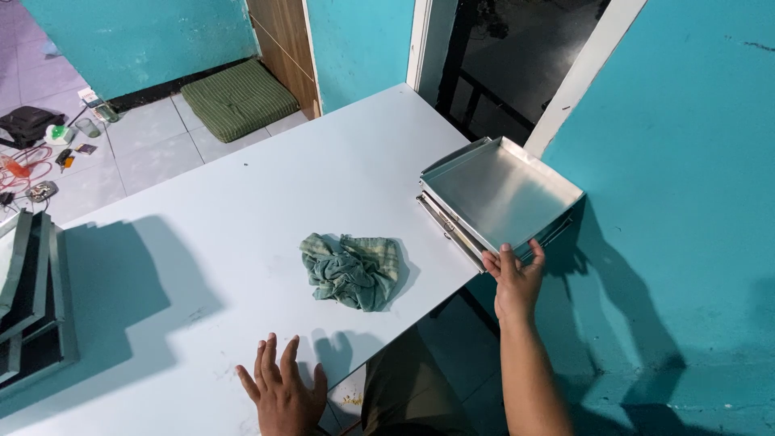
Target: The person wipes a metal tray with a cloth, then places it on a stack. They pick up another tray from a pile and continue wiping it with the cloth.
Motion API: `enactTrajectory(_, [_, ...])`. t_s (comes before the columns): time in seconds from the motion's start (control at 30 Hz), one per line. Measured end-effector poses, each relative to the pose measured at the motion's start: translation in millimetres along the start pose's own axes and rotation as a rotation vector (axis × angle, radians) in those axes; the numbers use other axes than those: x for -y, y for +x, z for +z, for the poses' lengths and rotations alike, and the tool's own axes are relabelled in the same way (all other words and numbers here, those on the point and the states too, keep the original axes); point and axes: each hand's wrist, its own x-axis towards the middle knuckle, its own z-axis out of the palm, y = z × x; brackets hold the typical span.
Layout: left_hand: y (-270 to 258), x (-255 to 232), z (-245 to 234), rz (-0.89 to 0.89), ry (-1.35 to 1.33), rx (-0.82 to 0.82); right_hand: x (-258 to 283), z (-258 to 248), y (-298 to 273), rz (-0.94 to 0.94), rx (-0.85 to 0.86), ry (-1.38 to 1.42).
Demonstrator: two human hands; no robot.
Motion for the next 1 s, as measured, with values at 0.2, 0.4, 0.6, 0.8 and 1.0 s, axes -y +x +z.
enactTrajectory(0.2, [-1,1,0,0.009,0.028,0.034,-6,-2,-6,-0.077,-0.036,-0.118])
enactTrajectory(0.4, [1,8,-3,0.051,-0.036,0.001,-61,-26,4,-0.616,-0.178,-0.468])
enactTrajectory(0.6, [12,15,-27,0.087,-0.097,0.247,-54,63,-97,-0.99,0.472,-0.687])
enactTrajectory(0.8, [13,30,-64,-0.017,-0.413,-0.047,-86,160,-118,-0.654,1.002,-1.146])
enactTrajectory(1.0, [61,140,-48,-0.55,-0.882,-0.346,-72,187,-134,-0.259,1.127,-1.337])
